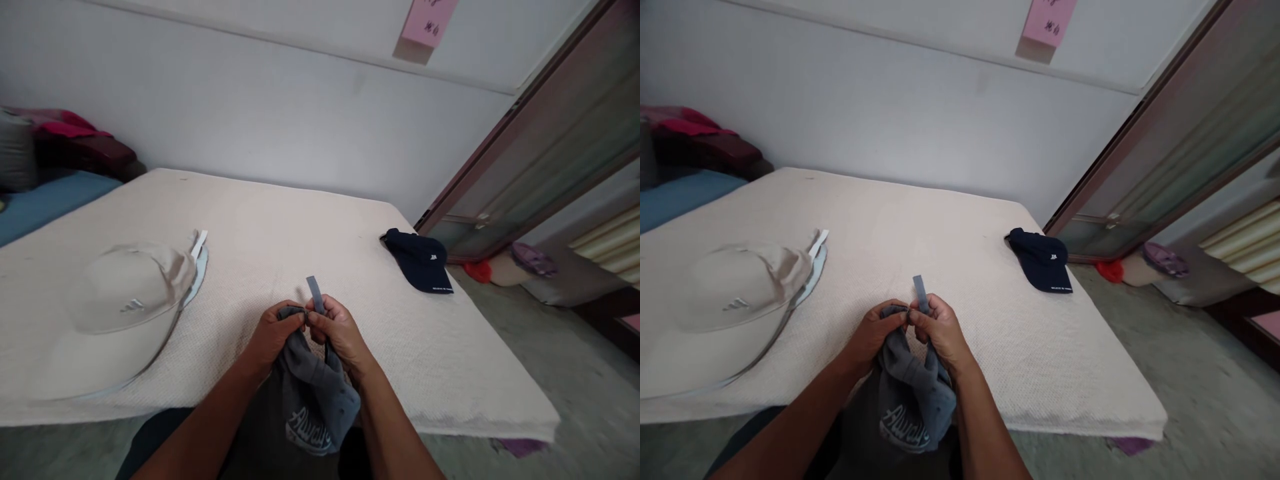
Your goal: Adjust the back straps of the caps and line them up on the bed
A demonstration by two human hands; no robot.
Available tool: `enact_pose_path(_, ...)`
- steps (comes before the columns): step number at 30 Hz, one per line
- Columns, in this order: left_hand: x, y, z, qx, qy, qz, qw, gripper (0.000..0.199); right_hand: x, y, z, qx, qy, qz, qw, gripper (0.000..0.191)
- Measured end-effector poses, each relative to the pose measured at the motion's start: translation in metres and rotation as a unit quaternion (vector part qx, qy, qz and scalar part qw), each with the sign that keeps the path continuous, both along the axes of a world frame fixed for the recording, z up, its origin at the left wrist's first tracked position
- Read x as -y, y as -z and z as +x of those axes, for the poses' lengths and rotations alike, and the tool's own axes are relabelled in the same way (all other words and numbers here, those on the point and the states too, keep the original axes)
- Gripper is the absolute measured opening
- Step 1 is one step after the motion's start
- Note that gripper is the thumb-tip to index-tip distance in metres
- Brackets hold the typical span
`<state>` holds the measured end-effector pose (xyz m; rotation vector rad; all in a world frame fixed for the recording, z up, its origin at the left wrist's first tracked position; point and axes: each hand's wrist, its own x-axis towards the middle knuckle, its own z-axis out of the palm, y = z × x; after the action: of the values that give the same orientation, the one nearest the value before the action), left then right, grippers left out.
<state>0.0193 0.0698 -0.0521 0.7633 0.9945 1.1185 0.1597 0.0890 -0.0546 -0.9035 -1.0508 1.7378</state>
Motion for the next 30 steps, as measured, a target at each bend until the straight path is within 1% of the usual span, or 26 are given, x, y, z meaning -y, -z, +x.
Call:
enact_pose_path(3, 0.000, -0.001, 0.001, -0.010, -0.003, 0.000, 1.000, 0.015, -0.001, 0.003, 0.001, 0.015, 0.001, 0.011, 1.000, 0.020)
enact_pose_path(7, 0.000, 0.000, 0.001, -0.021, -0.009, 0.018, 1.000, 0.014, -0.001, 0.007, 0.002, 0.020, -0.004, 0.016, 1.000, 0.019)
enact_pose_path(10, 0.000, 0.001, 0.001, -0.030, -0.008, 0.003, 1.000, 0.017, -0.001, 0.009, 0.003, 0.012, -0.002, 0.006, 1.000, 0.020)
enact_pose_path(14, -0.002, 0.002, 0.002, -0.043, -0.006, -0.006, 0.999, 0.018, -0.002, 0.010, 0.005, 0.003, -0.015, -0.014, 1.000, 0.020)
enact_pose_path(19, -0.001, 0.002, 0.003, -0.007, 0.000, -0.006, 1.000, 0.018, -0.004, 0.011, 0.008, -0.023, -0.004, -0.022, 0.999, 0.017)
enact_pose_path(23, 0.001, 0.001, 0.003, 0.009, 0.013, -0.009, 1.000, 0.013, -0.004, 0.014, 0.011, -0.022, -0.001, -0.022, 1.000, 0.017)
enact_pose_path(26, 0.003, 0.001, 0.003, -0.008, 0.021, 0.001, 1.000, 0.013, -0.002, 0.015, 0.011, -0.007, 0.002, -0.005, 1.000, 0.017)
enact_pose_path(30, 0.001, 0.002, 0.004, -0.040, 0.003, -0.001, 0.999, 0.016, 0.000, 0.015, 0.011, 0.015, -0.008, 0.002, 1.000, 0.020)
